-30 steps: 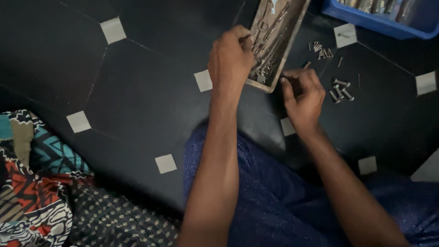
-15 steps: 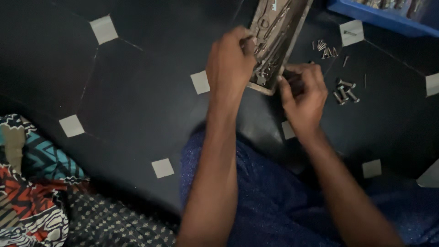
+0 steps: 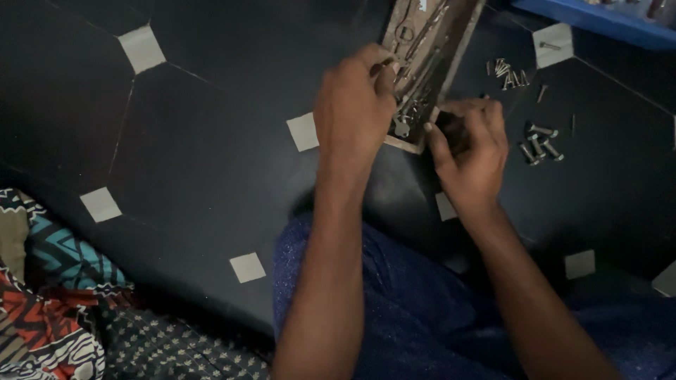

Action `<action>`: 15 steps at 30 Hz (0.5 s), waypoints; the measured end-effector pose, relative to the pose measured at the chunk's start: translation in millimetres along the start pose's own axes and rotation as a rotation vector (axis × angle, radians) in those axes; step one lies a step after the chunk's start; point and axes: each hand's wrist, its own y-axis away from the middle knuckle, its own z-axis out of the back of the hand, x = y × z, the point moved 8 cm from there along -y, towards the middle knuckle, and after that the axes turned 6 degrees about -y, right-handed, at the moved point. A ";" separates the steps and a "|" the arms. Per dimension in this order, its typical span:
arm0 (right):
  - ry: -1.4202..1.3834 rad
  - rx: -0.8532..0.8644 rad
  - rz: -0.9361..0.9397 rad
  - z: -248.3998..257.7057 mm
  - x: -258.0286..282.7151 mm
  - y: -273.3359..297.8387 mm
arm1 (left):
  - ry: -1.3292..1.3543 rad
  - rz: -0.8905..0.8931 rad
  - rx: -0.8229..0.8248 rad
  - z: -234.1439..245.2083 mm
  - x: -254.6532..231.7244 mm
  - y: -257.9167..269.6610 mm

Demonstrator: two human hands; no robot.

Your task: The person sits on the floor and assembles small metal hardware pieces, such as screws and bolts, by hand. They pick up individual components, fit them together, and place the assembled items into a wooden tray.

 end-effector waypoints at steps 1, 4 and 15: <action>0.001 0.004 0.009 -0.7 1.2 0.0 | 0.007 0.008 0.006 -0.5 0.8 -0.2; 0.010 0.011 0.042 -0.6 3.5 -0.8 | 0.018 0.015 0.013 -2.0 1.4 -1.1; -0.054 0.048 -0.009 -3.2 1.1 -2.4 | 0.061 0.042 0.067 0.2 -0.9 -0.1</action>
